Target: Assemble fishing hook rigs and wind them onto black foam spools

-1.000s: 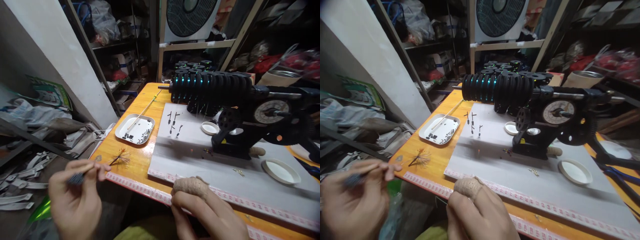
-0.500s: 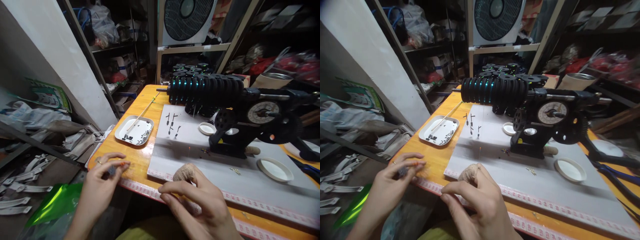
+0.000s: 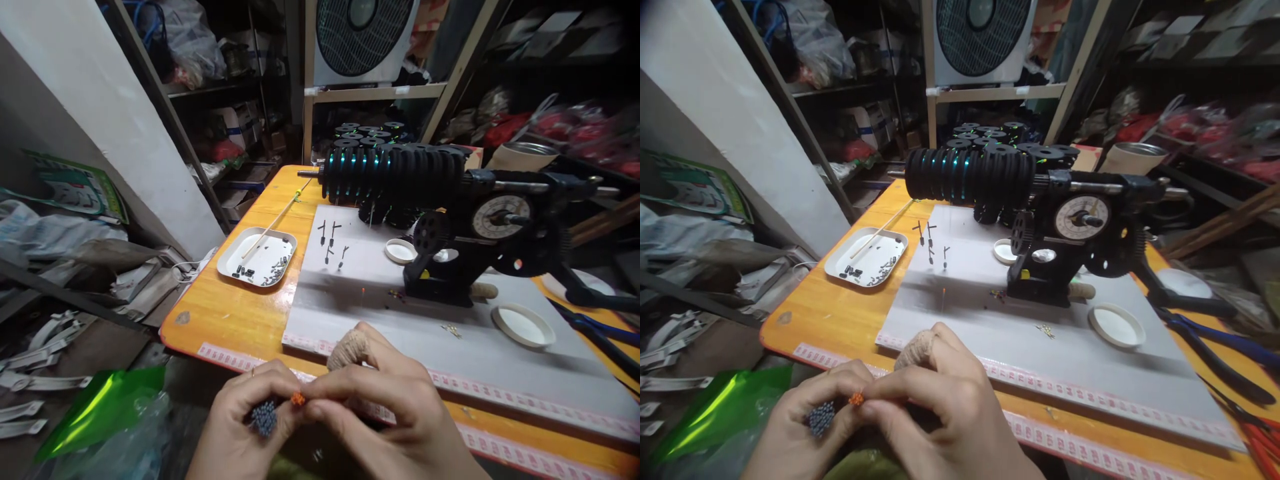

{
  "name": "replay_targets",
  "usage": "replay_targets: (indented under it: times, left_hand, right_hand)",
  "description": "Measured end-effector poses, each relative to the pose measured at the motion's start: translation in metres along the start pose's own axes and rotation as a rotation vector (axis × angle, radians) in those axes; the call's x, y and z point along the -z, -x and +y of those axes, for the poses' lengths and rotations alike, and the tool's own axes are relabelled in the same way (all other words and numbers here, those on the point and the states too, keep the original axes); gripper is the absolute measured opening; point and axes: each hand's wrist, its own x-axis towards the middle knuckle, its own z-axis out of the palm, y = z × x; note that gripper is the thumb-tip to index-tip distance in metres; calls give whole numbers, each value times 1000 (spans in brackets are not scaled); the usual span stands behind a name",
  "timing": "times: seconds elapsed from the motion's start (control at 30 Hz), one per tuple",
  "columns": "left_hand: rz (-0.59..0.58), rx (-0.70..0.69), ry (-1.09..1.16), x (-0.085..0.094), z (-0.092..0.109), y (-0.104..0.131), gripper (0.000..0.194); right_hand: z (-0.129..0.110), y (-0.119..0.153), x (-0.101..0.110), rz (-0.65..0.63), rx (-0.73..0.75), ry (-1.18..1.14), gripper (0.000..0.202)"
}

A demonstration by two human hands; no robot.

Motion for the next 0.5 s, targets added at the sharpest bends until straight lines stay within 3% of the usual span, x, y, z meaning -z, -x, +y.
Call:
replay_targets:
  times: [0.1,0.27,0.5]
  left_hand:
    - [-21,5,15,-1,-1,1,25]
    - [160,180,226,-6,-9,8,31]
    - [87,229,241,-1,-12,12,38]
  right_hand:
    - [0,1,0,12,0,14,14]
    - [11,8,-3,78,72,67,14]
    - [23,15,0,35,222,328,17]
